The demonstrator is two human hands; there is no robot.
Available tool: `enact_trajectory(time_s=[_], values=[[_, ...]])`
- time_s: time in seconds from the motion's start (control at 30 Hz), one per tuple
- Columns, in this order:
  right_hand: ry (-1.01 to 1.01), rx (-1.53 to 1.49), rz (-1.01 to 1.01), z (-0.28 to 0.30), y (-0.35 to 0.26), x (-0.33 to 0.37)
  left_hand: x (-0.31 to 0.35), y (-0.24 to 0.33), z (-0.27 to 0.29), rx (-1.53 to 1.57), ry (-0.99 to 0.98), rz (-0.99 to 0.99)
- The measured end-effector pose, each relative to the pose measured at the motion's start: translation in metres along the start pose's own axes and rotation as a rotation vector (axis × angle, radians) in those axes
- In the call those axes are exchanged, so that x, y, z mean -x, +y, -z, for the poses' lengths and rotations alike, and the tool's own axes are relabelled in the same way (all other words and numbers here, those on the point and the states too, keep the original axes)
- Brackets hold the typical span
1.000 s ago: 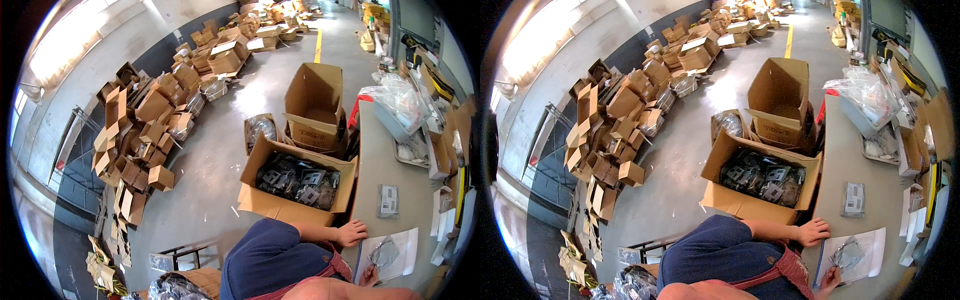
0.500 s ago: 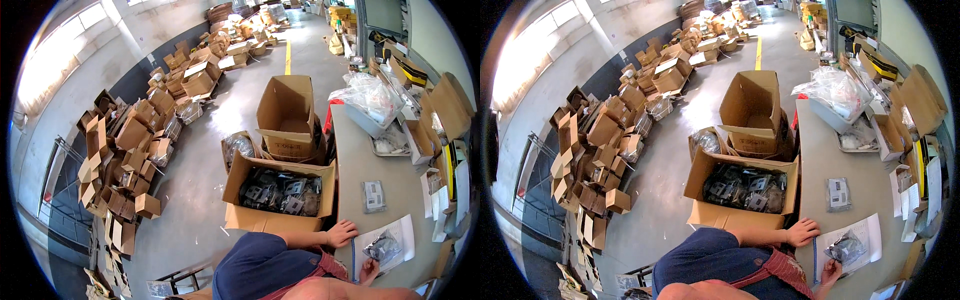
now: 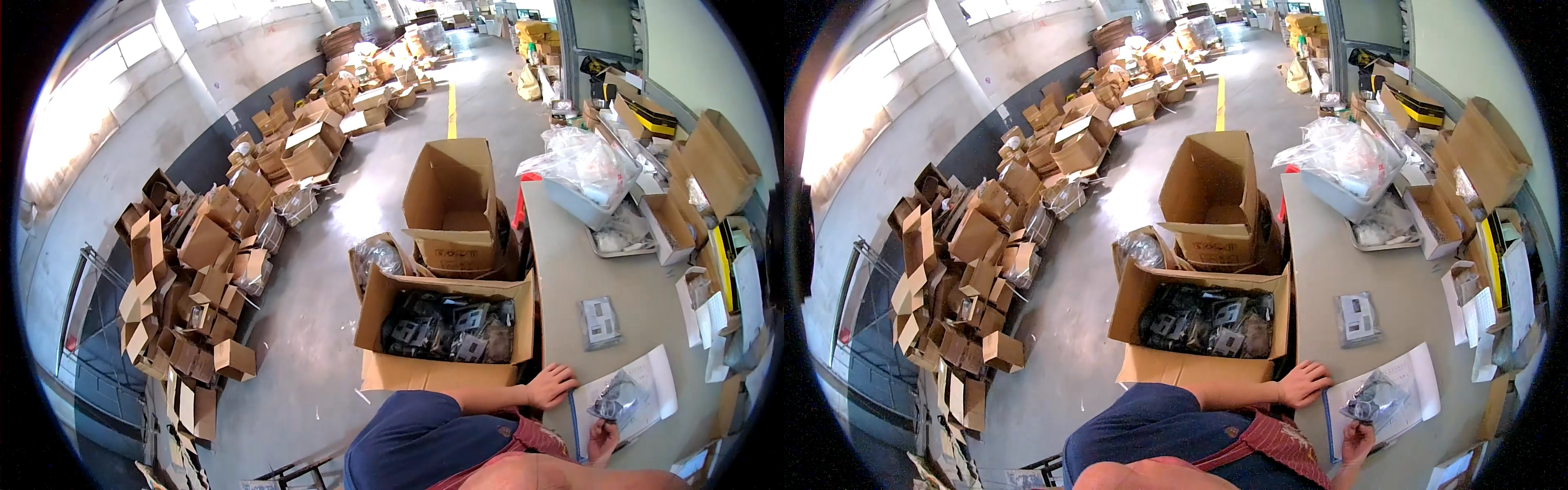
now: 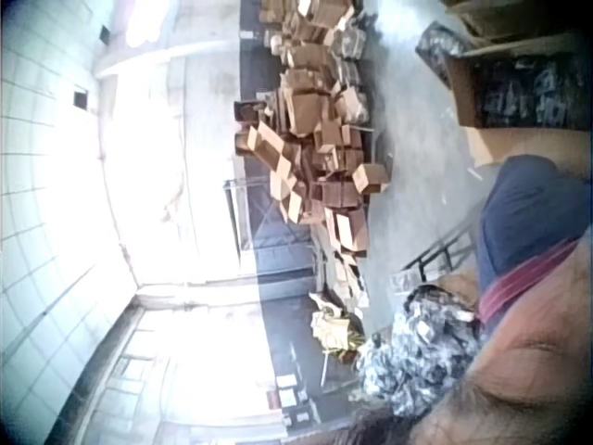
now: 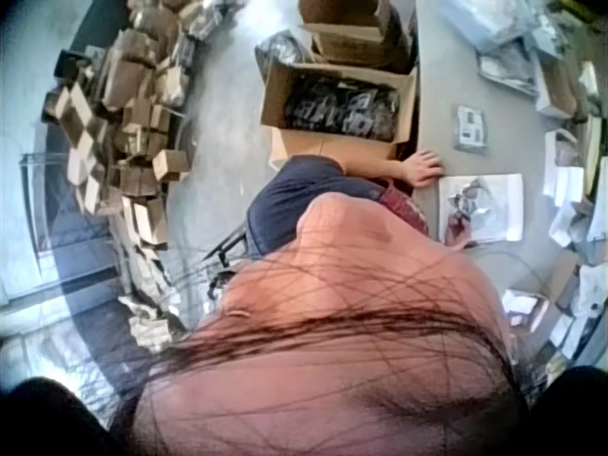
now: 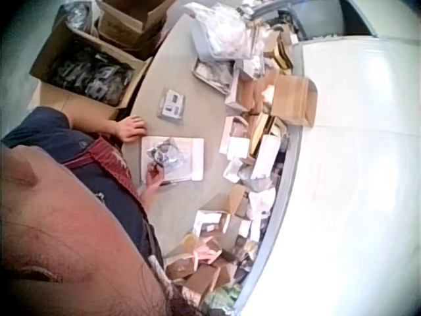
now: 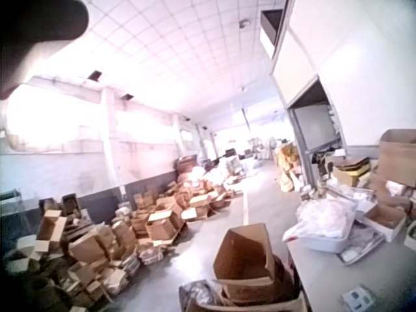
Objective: The person walks to a workstation, touches a phone screen, and checks a logbook with a pen. The person then takes packaged items from a box, removes parts from the plastic bags, and places them onto the table.
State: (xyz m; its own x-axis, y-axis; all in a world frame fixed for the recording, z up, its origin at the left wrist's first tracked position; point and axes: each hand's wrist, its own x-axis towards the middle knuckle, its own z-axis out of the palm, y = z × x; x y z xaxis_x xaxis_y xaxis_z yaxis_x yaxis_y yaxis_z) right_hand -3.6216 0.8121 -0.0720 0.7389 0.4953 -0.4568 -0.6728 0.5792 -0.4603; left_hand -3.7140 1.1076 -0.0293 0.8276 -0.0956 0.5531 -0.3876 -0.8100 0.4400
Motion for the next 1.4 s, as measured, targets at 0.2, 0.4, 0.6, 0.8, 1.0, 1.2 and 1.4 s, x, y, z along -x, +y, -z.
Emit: enact_trajectory(time_s=[0.2, 0.4, 0.6, 0.8, 1.0, 1.2, 1.4], values=[[-0.061, 0.035, 0.037, 0.006, 0.003, -0.004, 0.000, -0.001, -0.002, -0.015, -0.001, -0.007], [-0.031, 0.031, 0.013, 0.013, 0.003, -0.008, 0.000, 0.001, -0.001, -0.028, -0.007, 0.003], [-0.089, 0.039, 0.011, 0.020, 0.005, -0.012, 0.003, -0.001, -0.002, -0.026, -0.029, 0.005], [-0.071, -0.003, -0.028, 0.031, 0.006, -0.019, 0.005, -0.004, -0.007, -0.027, -0.115, 0.039], [0.032, -0.002, 0.025, 0.000, 0.006, -0.006, 0.004, -0.005, -0.005, -0.004, -0.084, 0.032], [-0.003, 0.017, 0.045, -0.002, 0.007, -0.003, 0.002, -0.002, -0.003, -0.001, -0.053, 0.017], [-0.030, 0.015, 0.040, -0.012, 0.008, 0.004, 0.004, 0.002, -0.001, -0.005, -0.065, 0.026]])
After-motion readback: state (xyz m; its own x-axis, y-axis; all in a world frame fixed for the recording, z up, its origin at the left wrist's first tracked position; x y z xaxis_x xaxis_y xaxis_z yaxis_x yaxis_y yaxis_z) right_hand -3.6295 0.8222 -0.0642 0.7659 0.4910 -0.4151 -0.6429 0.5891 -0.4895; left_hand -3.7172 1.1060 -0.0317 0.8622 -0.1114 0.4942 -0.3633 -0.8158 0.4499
